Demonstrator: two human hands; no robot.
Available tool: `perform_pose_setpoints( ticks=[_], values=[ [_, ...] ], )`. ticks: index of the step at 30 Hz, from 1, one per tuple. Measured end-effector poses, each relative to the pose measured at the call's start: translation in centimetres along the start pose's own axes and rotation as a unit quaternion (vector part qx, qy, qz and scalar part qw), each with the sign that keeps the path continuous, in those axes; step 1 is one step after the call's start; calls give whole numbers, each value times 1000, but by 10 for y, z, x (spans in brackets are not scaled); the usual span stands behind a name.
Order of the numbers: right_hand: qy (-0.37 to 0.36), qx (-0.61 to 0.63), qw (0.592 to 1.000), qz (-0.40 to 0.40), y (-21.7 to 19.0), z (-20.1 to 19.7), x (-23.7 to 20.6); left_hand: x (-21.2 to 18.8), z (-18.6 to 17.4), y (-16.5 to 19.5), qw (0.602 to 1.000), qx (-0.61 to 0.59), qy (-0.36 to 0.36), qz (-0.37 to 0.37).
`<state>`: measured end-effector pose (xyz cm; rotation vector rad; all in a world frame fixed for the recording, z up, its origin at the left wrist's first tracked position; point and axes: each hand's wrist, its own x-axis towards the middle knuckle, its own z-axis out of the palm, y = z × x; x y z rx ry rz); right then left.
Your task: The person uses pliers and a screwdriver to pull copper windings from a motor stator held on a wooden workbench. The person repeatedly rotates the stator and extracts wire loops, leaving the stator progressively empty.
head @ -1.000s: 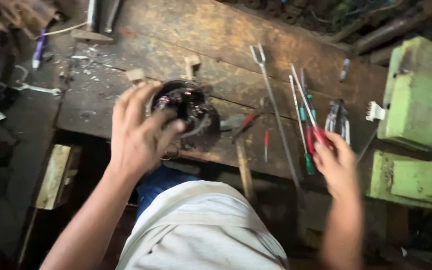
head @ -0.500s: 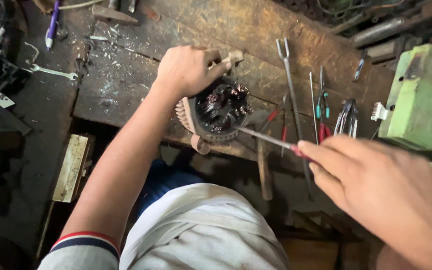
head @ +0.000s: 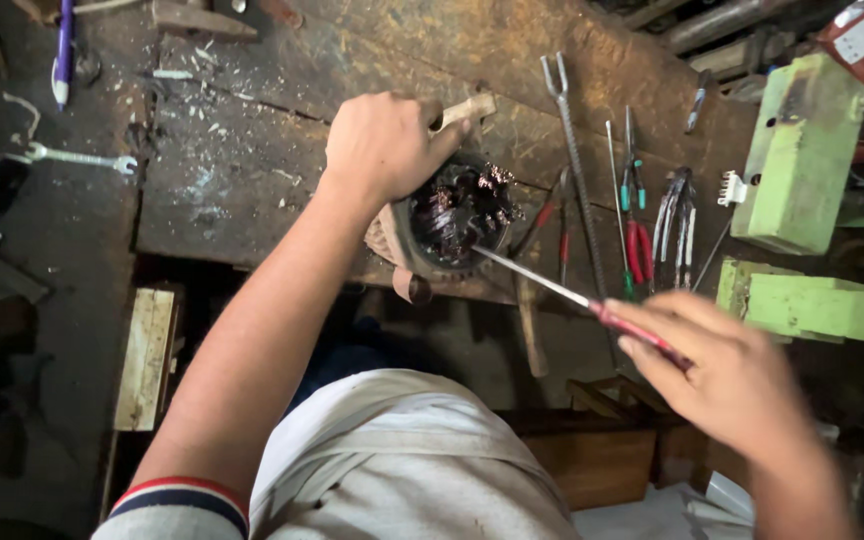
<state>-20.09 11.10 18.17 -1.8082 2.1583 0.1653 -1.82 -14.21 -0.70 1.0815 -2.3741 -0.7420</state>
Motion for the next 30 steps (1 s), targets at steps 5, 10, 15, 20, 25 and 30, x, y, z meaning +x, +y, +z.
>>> perform_pose_setpoints(
  ticks=[5,10,15,20,25,30],
  values=[
    [104,189,975,53,4,54,-30,2,-1,3,1000,9,19,20],
    [111,-29,992,56,-58,61,-61,1,2,4,999,36,-18,-10],
    [250,125,957,73,-85,114,-45,0,7,7,999,33,-2,0],
    [201,245,947,55,-54,106,-38,0,3,10,999,37,-15,-17],
    [152,233,956,98,2,81,-77,-30,-9,11,979,-74,134,137],
    [219,305,903,209,82,123,-99,-111,-12,18,977,-64,196,61]
  ],
)
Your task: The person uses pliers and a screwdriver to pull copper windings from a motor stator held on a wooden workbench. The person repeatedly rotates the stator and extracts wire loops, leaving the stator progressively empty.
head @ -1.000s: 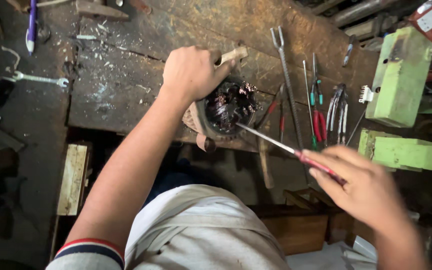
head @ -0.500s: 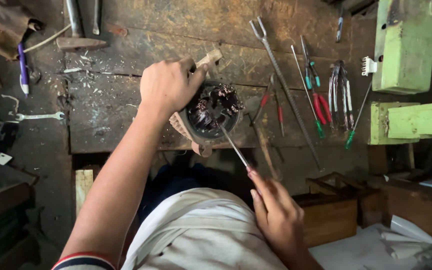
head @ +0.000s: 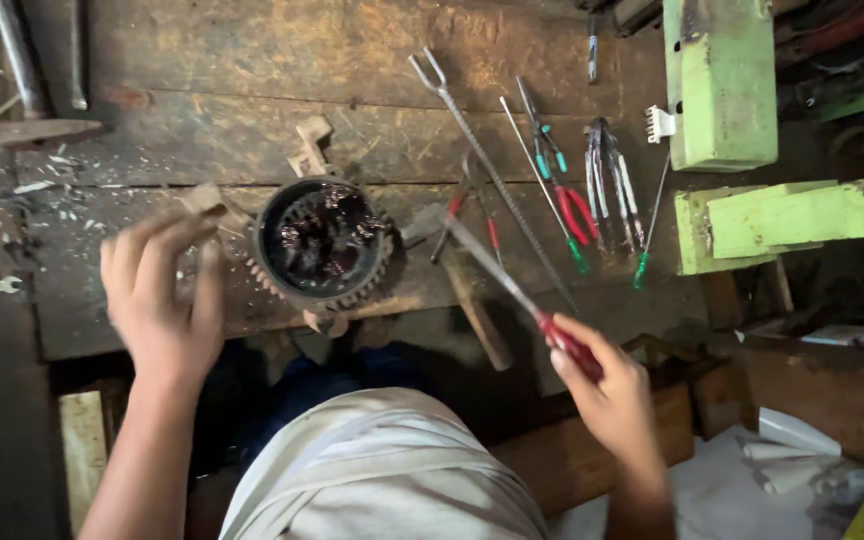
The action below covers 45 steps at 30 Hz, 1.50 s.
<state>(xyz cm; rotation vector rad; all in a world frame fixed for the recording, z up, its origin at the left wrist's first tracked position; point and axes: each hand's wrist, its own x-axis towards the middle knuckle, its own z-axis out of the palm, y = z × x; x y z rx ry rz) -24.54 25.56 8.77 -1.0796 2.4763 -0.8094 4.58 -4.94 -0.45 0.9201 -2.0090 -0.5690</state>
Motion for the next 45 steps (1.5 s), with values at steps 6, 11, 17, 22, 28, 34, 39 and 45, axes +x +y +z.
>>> perform_pose_setpoints(
  ticks=[6,11,17,22,28,34,39,45],
  values=[
    [133,-34,985,-100,89,65,83,-56,2,45,998,-31,-47,-42],
    [192,-223,948,-122,91,97,148,-59,14,80,994,-44,-79,-58],
    [59,-169,975,-134,81,130,160,-63,32,116,994,-53,-95,-30],
    [-84,243,953,158,81,123,176,-80,38,129,990,-78,-102,-50],
    [-88,108,979,-147,31,35,144,-92,44,142,990,-75,-71,-93],
    [-77,-78,919,-379,-75,-26,86,-79,61,144,980,-58,-102,-158],
    [-123,-188,864,-451,-133,-14,92,-83,105,147,950,-205,-135,-193],
    [-193,-314,793,-485,-191,-3,126,-76,148,148,576,-694,-200,-383]
  ],
)
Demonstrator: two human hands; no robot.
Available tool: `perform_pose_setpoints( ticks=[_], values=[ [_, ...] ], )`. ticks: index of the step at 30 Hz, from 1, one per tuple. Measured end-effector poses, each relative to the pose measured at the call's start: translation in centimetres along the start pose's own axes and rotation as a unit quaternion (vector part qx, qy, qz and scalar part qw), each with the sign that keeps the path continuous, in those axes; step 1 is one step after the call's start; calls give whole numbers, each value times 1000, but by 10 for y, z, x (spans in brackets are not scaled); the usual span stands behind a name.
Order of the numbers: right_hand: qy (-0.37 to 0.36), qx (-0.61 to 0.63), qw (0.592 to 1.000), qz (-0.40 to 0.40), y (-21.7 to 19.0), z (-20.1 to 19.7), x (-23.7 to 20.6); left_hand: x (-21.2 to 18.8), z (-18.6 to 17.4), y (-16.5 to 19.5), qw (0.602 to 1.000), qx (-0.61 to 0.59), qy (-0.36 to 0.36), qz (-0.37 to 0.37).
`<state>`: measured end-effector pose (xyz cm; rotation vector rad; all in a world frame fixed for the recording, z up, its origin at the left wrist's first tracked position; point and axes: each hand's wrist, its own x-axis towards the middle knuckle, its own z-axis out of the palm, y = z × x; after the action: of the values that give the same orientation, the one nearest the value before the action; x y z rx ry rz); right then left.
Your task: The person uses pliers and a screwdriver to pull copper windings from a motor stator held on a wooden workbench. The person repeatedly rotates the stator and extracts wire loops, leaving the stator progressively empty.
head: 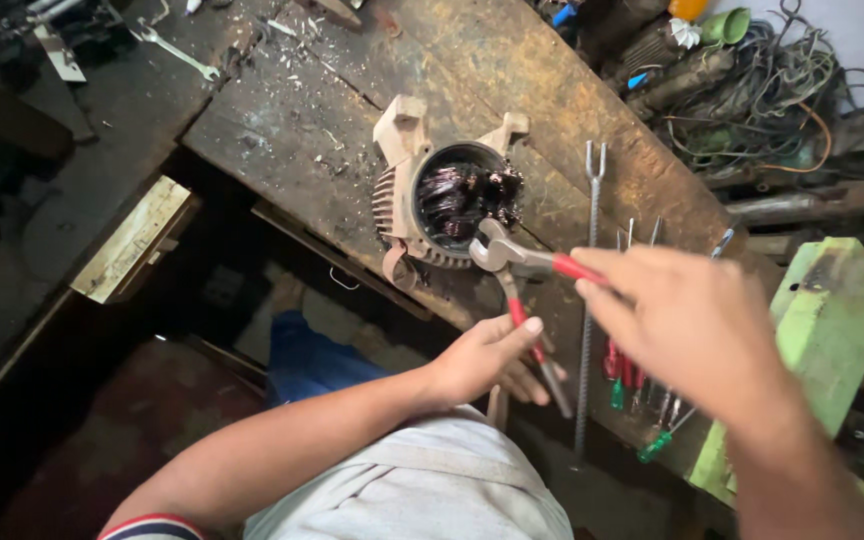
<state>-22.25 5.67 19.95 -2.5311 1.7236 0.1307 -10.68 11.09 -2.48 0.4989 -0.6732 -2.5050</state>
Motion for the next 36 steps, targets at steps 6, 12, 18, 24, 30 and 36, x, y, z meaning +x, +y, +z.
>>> perform_pose_setpoints(
  ticks=[6,12,18,24,30,36],
  values=[
    [-214,-119,969,25,14,-16,93,-1,2,21,985,-169,-24,-27],
    [-339,-183,923,26,12,-18,153,-5,12,45,961,-274,-28,-12],
    [-367,-121,921,-39,16,-9,181,-6,15,57,950,-312,-10,-9],
    [-369,-144,918,-1,35,15,169,0,-2,42,962,-272,18,-30],
    [-152,-97,983,9,7,29,66,-8,-28,30,994,-102,12,-22],
    [20,-103,992,70,-25,61,8,-35,-31,77,996,46,21,-72]
  ],
)
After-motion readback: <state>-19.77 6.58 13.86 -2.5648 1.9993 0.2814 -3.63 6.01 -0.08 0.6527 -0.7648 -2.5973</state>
